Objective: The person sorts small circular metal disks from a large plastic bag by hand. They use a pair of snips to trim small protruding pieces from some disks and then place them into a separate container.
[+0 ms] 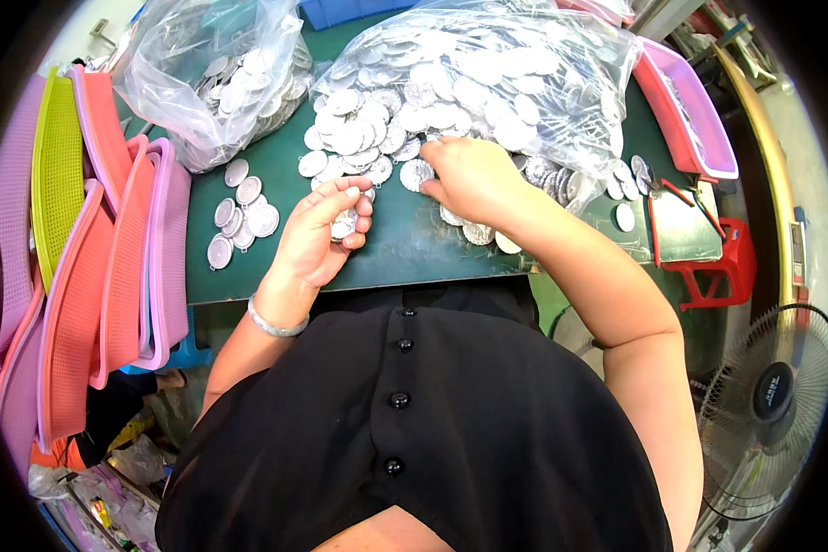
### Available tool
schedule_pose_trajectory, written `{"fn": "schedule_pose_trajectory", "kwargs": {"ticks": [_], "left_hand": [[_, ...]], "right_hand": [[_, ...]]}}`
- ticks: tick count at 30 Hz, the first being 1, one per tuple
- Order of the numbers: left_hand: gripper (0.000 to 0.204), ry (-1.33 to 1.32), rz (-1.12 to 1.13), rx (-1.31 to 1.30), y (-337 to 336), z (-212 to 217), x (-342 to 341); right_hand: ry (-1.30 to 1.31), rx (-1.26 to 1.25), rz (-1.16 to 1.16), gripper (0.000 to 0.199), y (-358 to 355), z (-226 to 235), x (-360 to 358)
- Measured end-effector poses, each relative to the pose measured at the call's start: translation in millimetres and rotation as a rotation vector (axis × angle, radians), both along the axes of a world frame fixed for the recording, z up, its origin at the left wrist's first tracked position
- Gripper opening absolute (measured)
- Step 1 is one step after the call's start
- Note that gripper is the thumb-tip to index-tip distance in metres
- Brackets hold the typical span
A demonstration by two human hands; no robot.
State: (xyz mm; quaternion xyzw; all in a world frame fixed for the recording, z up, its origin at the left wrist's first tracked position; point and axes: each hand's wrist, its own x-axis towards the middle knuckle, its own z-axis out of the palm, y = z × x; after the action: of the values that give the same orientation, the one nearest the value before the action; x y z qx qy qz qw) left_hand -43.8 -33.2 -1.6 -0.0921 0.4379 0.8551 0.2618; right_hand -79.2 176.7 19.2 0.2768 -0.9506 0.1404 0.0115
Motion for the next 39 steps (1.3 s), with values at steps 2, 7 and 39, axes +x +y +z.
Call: {"fn": "schedule_pose_trajectory", "kwargs": {"ticks": [2, 7, 39], "left_hand": [[0.017, -0.010, -0.010, 0.002, 0, -3, 1], [0.023, 0.010, -0.021, -0.056, 3, -2, 3], [0.017, -0.043, -0.045, -0.092, 22, 10, 8]], "right_hand": [[-0.028, -0.028, -0.034, 0.032, -1, -5, -1], [-0.150, -0.077, -0.105, 0.027, -6, -1, -1], [0.075, -0.179, 0.071, 0.015, 31, 4, 31]]}}
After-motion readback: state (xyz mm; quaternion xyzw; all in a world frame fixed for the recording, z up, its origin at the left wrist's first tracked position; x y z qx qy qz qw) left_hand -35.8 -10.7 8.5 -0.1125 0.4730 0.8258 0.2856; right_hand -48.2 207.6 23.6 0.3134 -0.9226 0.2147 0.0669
